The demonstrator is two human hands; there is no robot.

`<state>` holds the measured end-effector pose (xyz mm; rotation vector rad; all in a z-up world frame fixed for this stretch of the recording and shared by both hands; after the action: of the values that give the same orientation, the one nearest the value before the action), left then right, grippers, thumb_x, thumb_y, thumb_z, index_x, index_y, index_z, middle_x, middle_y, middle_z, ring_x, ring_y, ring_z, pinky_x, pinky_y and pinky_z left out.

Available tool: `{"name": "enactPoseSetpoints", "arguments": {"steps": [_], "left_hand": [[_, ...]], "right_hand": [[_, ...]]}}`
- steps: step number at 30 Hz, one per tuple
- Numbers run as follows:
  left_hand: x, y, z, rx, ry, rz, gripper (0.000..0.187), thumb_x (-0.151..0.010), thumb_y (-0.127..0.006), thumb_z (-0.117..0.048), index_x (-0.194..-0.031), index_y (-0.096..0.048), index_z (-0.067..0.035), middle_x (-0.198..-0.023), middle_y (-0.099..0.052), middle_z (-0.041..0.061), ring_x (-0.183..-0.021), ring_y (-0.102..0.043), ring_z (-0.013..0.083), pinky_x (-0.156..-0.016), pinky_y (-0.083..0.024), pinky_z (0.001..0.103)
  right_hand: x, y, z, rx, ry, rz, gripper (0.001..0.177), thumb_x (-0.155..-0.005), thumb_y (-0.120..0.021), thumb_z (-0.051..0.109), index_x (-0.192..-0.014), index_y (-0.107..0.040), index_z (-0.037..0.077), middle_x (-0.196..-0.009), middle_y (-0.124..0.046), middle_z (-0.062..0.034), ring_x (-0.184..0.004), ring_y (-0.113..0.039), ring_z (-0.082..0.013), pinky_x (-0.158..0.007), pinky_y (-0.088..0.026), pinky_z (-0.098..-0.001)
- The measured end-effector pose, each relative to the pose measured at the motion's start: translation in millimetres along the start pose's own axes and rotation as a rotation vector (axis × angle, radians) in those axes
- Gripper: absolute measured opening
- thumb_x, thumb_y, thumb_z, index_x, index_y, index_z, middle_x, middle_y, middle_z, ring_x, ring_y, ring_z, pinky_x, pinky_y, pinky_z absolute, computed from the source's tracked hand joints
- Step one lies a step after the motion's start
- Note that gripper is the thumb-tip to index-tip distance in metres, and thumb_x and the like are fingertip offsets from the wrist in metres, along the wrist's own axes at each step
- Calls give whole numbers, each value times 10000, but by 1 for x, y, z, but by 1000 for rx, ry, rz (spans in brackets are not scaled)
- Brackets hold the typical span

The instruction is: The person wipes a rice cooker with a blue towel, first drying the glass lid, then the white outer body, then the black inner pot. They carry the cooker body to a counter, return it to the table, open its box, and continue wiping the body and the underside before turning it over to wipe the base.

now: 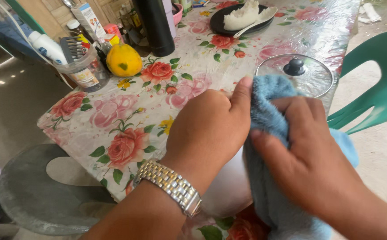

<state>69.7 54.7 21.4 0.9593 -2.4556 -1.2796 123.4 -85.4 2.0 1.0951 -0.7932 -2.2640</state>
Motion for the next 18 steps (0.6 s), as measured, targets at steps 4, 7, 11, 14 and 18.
{"name": "enactPoseSetpoints", "arguments": {"steps": [4, 7, 11, 14, 18], "left_hand": [[7, 5, 8, 4, 40, 21, 650, -952, -409, -600, -715, -724, -84, -670, -705, 200, -677, -709, 407, -630, -548, 520], [11, 4, 8, -43, 38, 40, 658, -929, -420, -621, -676, -683, -73, -653, -695, 190, -650, -702, 401, -602, -533, 522], [15, 9, 4, -87, 13, -36, 624, -940, -443, -609, -708, -690, -86, -676, -695, 192, -674, -694, 414, -601, -531, 524], [13, 6, 1, -128, -12, -53, 614, -956, -432, -593, -739, -693, -83, -691, -702, 194, -684, -694, 418, -602, -532, 535], [7, 1, 0, -134, -34, -58, 600, -949, -428, -574, -754, -708, -81, -699, -707, 201, -690, -694, 421, -610, -533, 547]], "right_hand": [[-17, -27, -83, -204, -583, 110, 534, -864, -591, 311, -1330, -537, 56, -1097, -688, -190, -1000, -687, -302, -903, -507, -391], [-10, -67, -140, -670, -961, 236, 446, -938, -556, 288, -1297, -665, 48, -1077, -741, -255, -896, -691, -348, -819, -523, -441], [-21, -76, -157, -456, -916, 355, 411, -923, -540, 326, -1116, -707, 3, -1030, -714, -228, -821, -656, -287, -779, -508, -388], [-39, -49, -109, -173, -492, 247, 350, -955, -539, 289, -1144, -718, 56, -1081, -714, -207, -888, -684, -281, -803, -516, -383], [-3, -12, -37, -87, -222, -108, 409, -871, -607, 169, -1231, -615, -24, -1106, -628, -298, -977, -629, -408, -872, -499, -431]]}}
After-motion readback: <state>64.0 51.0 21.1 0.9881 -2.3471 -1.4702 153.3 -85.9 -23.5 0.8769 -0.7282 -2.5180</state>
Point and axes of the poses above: each hand's wrist, its own x-axis away from the middle knuckle, its own y-axis out of the back of the hand, z = x × y, the point moved 8 cm from there along -x, towards the middle knuckle
